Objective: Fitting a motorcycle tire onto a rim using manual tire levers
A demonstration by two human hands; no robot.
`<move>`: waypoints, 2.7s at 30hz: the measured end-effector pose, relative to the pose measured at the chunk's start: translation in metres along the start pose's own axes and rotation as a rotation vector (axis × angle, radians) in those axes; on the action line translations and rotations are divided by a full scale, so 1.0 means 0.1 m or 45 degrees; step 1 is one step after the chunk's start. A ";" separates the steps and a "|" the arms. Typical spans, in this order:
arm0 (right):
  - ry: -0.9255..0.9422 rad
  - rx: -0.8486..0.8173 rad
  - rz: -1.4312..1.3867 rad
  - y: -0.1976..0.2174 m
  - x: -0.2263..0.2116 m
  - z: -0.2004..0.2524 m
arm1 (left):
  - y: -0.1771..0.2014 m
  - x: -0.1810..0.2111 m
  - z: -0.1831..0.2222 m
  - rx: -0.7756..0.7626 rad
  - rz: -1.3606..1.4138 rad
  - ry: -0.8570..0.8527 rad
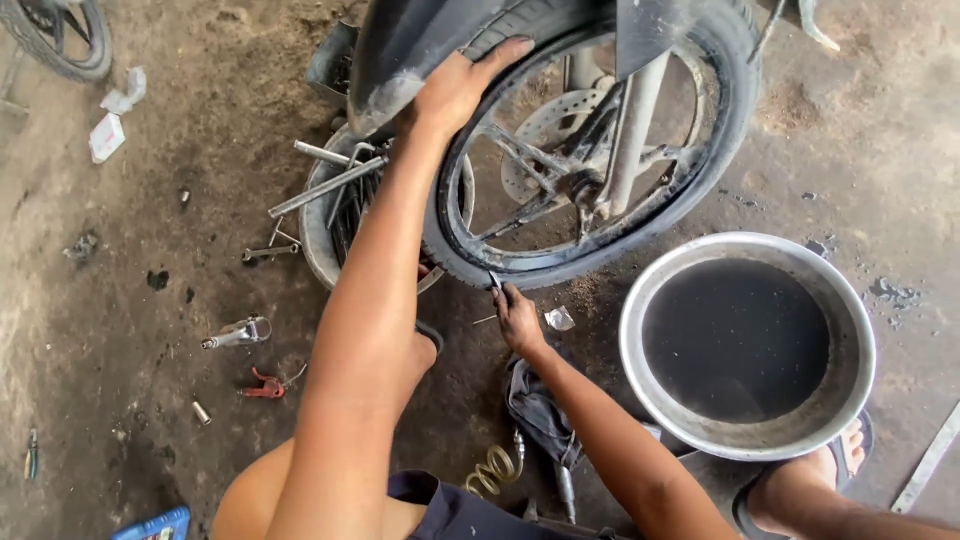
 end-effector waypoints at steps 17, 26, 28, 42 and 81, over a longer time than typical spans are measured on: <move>0.077 0.158 0.028 -0.31 -0.98 0.09 | -0.30 -1.84 1.19 0.807 0.791 -0.041; 0.476 -0.461 0.914 0.44 -0.87 -0.31 | -0.04 -1.47 1.09 0.861 0.600 -0.326; 0.567 -0.527 0.909 0.39 -0.99 -0.39 | 0.02 -1.38 1.15 0.850 0.582 -0.325; 0.105 -0.305 0.707 -0.11 -0.46 -0.40 | -0.34 -1.88 1.43 1.342 0.440 -0.091; -0.231 0.179 0.719 -0.06 0.01 -0.12 | -1.06 -2.44 1.44 1.483 0.818 0.049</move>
Point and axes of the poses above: each hand's wrist, its own z-axis away from the middle knuckle, its own y-axis out of the back of the hand, x = y × z, the point moved 7 cm from there along -z, towards the middle knuckle, and after that the axes turned 6 degrees about x, right-handed, at the moved point
